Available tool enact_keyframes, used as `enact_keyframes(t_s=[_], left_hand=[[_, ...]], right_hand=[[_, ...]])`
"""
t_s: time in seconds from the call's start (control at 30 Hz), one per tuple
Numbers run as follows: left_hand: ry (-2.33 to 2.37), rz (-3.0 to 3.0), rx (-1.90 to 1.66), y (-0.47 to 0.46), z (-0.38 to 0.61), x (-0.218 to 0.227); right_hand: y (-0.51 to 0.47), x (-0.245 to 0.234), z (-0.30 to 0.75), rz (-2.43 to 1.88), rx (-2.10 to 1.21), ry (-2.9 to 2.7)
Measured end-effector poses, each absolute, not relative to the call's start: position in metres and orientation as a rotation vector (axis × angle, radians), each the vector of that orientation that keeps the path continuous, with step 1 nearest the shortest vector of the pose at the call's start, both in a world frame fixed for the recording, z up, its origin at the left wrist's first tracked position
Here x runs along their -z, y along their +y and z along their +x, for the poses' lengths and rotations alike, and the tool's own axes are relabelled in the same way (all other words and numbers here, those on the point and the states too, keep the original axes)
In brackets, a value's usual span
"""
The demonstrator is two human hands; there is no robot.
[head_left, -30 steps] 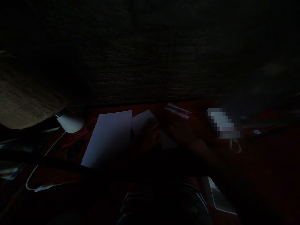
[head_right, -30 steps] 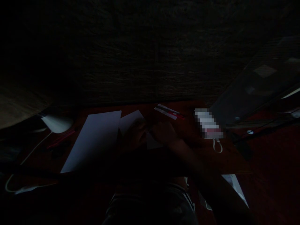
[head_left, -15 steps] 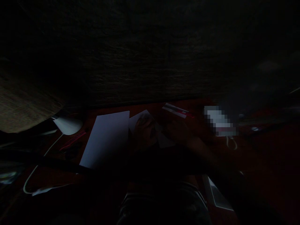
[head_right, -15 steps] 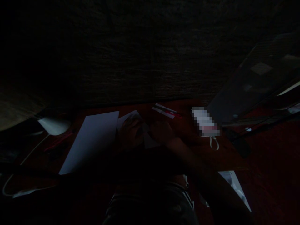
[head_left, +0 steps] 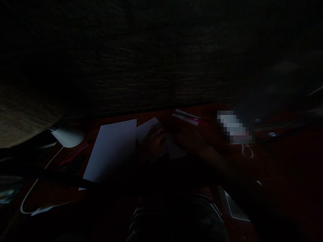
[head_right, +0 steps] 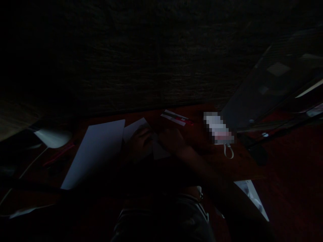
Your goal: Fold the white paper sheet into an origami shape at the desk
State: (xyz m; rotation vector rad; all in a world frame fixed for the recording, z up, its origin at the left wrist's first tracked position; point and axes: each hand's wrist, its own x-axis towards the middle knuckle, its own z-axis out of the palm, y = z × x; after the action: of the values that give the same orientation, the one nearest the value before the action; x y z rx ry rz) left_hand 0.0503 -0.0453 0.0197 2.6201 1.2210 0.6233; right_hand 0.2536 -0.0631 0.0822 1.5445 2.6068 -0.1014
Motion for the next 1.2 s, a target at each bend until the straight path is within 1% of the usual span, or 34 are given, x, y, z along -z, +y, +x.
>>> enact_keyframes(t_s=[0.13,0.37,0.57,0.8,1.03,1.2], left_hand=[[1.26,2.608,-0.653,-0.047,0.052,-0.021],[1.342,2.709,-0.569,-0.051,0.051,-0.03],[1.393,2.776,-0.508,-0.055,0.054,-0.035],[1.449,2.785,-0.439,-0.055,0.056,-0.035],[1.455,2.746,-0.527,-0.056,0.055,-0.031],[1.494,2.733,-0.501,-0.054,0.052,-0.032]], right_hand=[[-0.061,-0.076,0.256,1.542,0.108,2.654],[-0.059,-0.07,0.256,1.551,0.121,2.666],[-0.06,-0.079,0.257,1.591,0.164,2.654],[-0.064,-0.089,0.261,1.614,0.116,2.592],[-0.065,-0.088,0.263,1.619,0.112,2.597],[-0.066,-0.087,0.264,1.649,0.125,2.628]])
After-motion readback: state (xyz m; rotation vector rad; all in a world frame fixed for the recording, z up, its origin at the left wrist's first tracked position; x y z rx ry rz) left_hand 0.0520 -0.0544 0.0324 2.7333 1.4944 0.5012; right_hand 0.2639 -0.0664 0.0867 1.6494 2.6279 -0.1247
